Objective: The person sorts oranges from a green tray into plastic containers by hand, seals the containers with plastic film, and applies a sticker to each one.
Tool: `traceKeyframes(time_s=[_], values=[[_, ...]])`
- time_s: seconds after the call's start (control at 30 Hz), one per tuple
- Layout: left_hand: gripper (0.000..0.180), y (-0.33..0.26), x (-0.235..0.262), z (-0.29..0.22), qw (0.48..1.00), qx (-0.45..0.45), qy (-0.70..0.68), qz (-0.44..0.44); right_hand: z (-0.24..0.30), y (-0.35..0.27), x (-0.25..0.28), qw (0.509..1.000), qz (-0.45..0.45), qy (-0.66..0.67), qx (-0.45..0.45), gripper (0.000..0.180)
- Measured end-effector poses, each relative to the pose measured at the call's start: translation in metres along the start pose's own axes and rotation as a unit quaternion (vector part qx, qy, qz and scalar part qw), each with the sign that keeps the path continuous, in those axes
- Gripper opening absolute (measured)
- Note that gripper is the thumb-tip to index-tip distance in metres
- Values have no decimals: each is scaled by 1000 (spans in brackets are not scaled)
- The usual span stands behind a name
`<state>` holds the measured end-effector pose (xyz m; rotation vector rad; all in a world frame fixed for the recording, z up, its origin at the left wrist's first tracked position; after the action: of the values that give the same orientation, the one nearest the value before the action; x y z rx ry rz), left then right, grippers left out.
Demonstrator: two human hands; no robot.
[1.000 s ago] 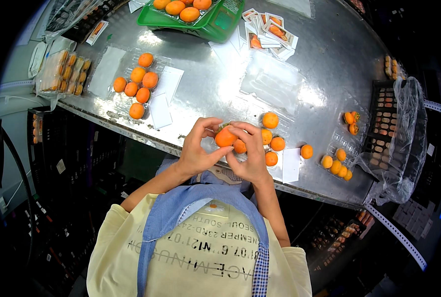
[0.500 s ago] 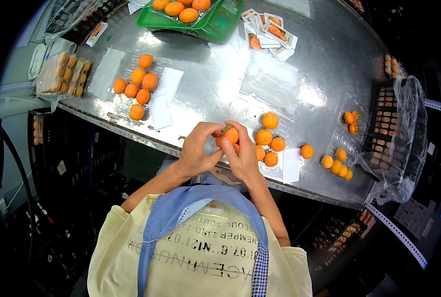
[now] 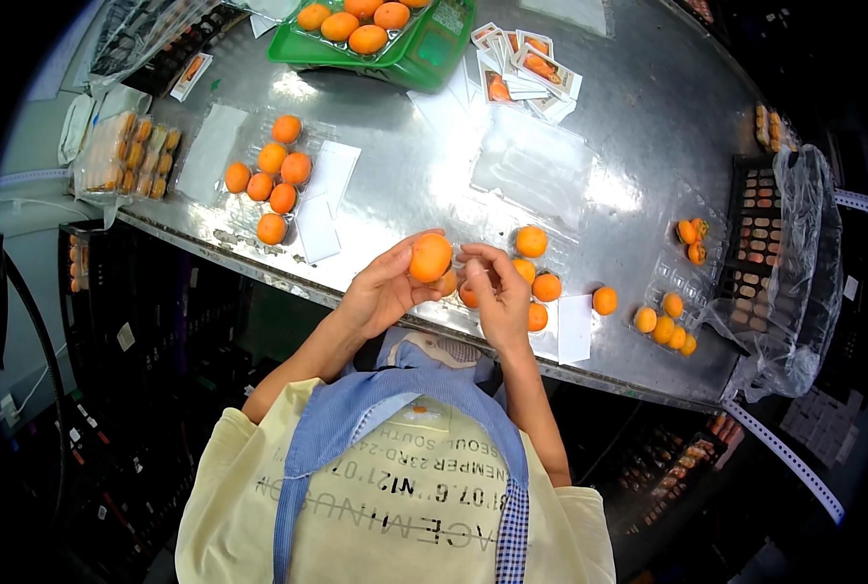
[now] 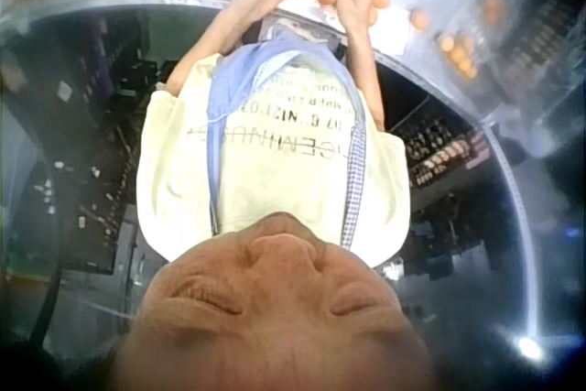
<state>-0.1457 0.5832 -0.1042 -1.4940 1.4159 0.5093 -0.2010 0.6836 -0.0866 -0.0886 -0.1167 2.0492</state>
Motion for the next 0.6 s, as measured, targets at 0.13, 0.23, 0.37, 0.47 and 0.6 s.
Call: traceKeyframes(time_s=[0.13, 0.23, 0.37, 0.47, 0.6], values=[[49, 1, 4, 12, 999, 37, -6, 37, 23, 1, -12, 993, 17, -72, 90, 43], [49, 1, 2, 14, 999, 50, 16, 10, 32, 2, -20, 986, 26, -115, 115, 53], [51, 1, 7, 24, 995, 80, 57, 15, 25, 0, -22, 977, 22, -173, 121, 55], [52, -1, 8, 29, 989, 116, 91, 6, 23, -1, -18, 979, 14, -172, 112, 53], [50, 0, 18, 21, 982, 68, 165, -64, 33, -3, -20, 961, 15, -226, 157, 52]])
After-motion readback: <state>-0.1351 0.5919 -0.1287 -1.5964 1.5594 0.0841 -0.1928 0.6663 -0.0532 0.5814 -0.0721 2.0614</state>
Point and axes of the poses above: each hand's wrist, its own y-axis towards the middle knuckle, its own x-axis out of the back of the hand, z = x × y, the point moved 10 cm from there along y, towards the middle knuckle, and after that the axes turned 1 degree about x, right-handed, at the moved point
